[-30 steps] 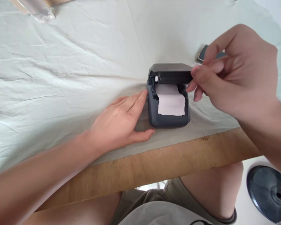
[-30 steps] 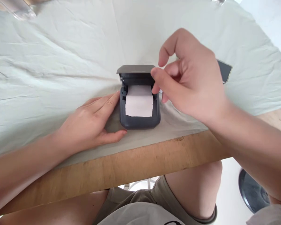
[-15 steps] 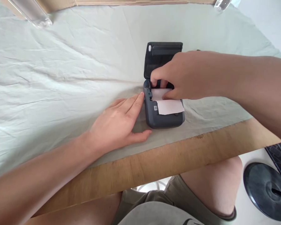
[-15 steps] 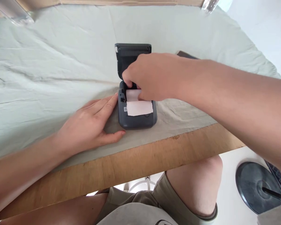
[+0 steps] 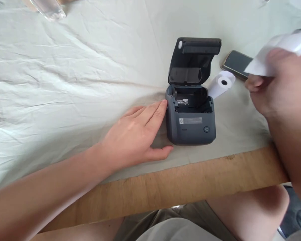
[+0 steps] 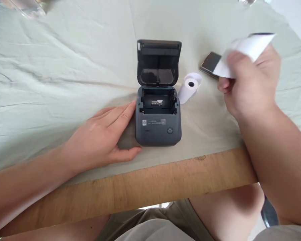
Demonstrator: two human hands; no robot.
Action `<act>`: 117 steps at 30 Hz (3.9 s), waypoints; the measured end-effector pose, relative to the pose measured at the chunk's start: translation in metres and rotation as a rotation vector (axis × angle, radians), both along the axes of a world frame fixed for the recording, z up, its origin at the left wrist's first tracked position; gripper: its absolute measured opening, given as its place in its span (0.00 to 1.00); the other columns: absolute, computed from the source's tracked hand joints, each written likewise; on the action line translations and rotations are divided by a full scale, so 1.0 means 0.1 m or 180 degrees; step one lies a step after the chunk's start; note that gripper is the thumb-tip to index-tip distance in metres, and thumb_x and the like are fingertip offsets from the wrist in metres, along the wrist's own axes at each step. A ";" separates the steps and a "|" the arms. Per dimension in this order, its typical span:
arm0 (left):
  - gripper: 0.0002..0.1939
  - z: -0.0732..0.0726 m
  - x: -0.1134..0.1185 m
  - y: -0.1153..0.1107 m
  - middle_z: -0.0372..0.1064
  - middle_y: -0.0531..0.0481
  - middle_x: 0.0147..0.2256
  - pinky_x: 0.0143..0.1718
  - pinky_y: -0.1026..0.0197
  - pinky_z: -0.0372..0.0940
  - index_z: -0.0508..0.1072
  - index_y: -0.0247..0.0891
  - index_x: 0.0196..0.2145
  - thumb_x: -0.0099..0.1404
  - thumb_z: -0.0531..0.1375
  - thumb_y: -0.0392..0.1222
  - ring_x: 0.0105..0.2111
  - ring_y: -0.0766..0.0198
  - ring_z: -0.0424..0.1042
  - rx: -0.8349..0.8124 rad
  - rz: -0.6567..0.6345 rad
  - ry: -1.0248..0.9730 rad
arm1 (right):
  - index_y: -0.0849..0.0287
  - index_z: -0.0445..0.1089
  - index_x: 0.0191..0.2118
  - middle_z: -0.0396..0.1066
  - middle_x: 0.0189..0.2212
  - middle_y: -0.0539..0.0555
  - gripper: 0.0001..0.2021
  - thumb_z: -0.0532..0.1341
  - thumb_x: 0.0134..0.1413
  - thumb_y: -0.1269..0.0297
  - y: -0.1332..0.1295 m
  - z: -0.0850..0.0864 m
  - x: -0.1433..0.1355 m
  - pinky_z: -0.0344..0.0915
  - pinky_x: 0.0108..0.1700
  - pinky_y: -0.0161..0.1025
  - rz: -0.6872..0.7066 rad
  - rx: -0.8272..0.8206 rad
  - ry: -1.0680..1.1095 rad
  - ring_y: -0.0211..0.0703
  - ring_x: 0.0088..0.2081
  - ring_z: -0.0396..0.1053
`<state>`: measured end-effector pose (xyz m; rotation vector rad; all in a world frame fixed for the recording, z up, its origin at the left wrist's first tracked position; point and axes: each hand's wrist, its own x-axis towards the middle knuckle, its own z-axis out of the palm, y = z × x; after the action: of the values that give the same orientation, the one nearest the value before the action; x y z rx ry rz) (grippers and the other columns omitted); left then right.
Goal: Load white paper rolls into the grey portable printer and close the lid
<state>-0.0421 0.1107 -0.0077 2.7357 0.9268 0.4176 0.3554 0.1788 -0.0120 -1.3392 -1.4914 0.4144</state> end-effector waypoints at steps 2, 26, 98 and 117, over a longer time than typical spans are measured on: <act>0.51 0.00 0.00 0.00 0.66 0.25 0.76 0.76 0.40 0.68 0.52 0.26 0.82 0.75 0.66 0.56 0.72 0.36 0.73 -0.0008 -0.0008 0.0035 | 0.52 0.63 0.34 0.67 0.27 0.50 0.22 0.74 0.59 0.46 -0.04 -0.12 -0.09 0.52 0.20 0.40 -0.0333 0.0020 0.0030 0.35 0.22 0.60; 0.49 0.03 -0.01 0.00 0.64 0.28 0.78 0.77 0.42 0.66 0.52 0.26 0.82 0.77 0.62 0.58 0.74 0.39 0.71 -0.0034 0.0067 0.0229 | 0.48 0.72 0.64 0.77 0.58 0.60 0.24 0.69 0.64 0.56 -0.60 0.10 -0.61 0.79 0.49 0.54 0.0235 0.0438 -0.2244 0.54 0.54 0.78; 0.43 0.08 -0.01 -0.01 0.73 0.20 0.68 0.69 0.40 0.74 0.53 0.17 0.78 0.80 0.58 0.52 0.67 0.38 0.78 0.0267 -0.0218 0.0077 | 0.49 0.74 0.56 0.78 0.47 0.53 0.17 0.63 0.63 0.68 -0.62 0.00 -0.64 0.74 0.41 0.44 0.0872 0.0055 -0.1319 0.44 0.43 0.76; 0.46 0.08 -0.02 0.01 0.73 0.22 0.68 0.67 0.41 0.76 0.45 0.22 0.82 0.80 0.58 0.52 0.66 0.37 0.79 0.0289 -0.0239 0.0062 | 0.48 0.79 0.53 0.71 0.41 0.53 0.12 0.67 0.65 0.66 -0.60 0.01 -0.64 0.72 0.42 0.42 0.0872 0.0034 -0.1391 0.43 0.43 0.72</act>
<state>-0.0438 0.1113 0.0003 2.8508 0.8259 0.4300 0.2910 0.1185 -0.0110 -1.2715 -2.0495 0.2946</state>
